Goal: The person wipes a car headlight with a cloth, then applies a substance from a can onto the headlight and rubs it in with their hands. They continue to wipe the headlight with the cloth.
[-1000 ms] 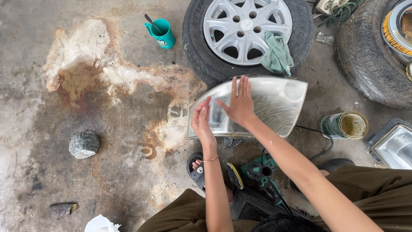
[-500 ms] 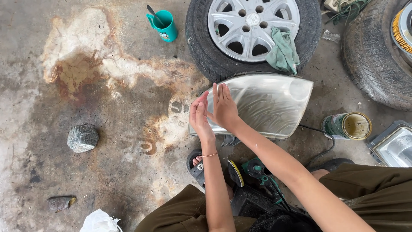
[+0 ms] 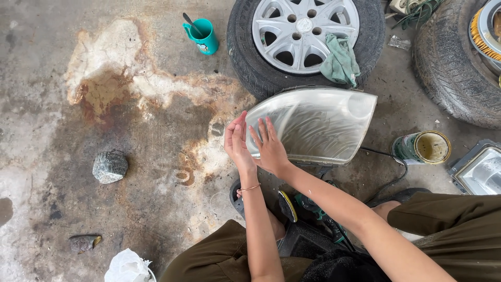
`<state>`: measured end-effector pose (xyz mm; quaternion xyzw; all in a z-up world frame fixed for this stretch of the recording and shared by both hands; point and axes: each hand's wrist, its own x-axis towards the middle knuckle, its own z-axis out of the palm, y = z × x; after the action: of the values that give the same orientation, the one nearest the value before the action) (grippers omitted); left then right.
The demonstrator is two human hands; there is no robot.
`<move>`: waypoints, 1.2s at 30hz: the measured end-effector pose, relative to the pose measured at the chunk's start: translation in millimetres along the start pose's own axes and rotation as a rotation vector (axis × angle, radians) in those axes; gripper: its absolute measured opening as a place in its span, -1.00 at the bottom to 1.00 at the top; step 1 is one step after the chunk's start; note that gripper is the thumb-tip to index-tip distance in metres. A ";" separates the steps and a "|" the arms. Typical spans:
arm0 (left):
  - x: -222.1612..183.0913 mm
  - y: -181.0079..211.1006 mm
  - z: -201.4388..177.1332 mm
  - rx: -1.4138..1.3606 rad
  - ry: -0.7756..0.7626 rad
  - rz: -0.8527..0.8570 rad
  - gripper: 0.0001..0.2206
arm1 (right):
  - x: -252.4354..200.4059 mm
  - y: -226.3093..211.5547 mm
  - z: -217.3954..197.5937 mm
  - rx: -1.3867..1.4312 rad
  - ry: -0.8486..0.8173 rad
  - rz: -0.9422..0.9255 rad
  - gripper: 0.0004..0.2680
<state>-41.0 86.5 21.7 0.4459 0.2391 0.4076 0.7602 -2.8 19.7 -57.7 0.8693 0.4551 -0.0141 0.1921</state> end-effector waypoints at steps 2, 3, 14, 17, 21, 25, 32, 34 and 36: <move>-3.2 3.2 2.0 0.018 -0.012 0.007 -0.75 | -11.9 -0.1 -13.1 -0.097 -0.011 -0.059 -0.22; -4.4 5.0 3.0 0.037 -0.021 0.012 -0.75 | -17.3 -0.2 -19.9 -0.193 -0.025 -0.120 -0.25; -12.8 6.9 6.9 0.032 -0.039 0.018 -0.76 | -39.5 4.3 -35.5 -0.410 0.012 -0.227 -0.50; -14.4 6.1 10.0 0.039 -0.048 0.019 -0.76 | -46.5 5.8 -41.2 -0.454 0.044 -0.268 -0.58; -15.9 4.0 10.5 0.056 -0.067 0.016 -0.77 | -49.6 0.8 -31.3 -0.517 0.081 -0.304 -0.61; -17.5 8.9 14.2 0.062 -0.070 0.017 -0.79 | -47.7 5.4 -21.8 -0.648 0.187 -0.380 -0.67; -15.7 8.6 14.3 0.070 -0.068 0.018 -0.78 | -51.2 0.8 -8.4 -0.647 0.313 -0.544 -0.72; -16.3 10.1 12.7 0.070 -0.068 0.013 -0.77 | -49.0 -9.5 11.3 -0.608 0.324 -0.566 -0.74; -16.2 11.9 13.9 0.067 -0.052 -0.005 -0.78 | -49.4 -14.6 23.7 -0.585 0.349 -0.538 -0.76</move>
<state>-44.7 69.5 38.9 0.4809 0.2339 0.3860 0.7517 -39.8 -19.8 -74.4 0.6179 0.6760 0.2131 0.3403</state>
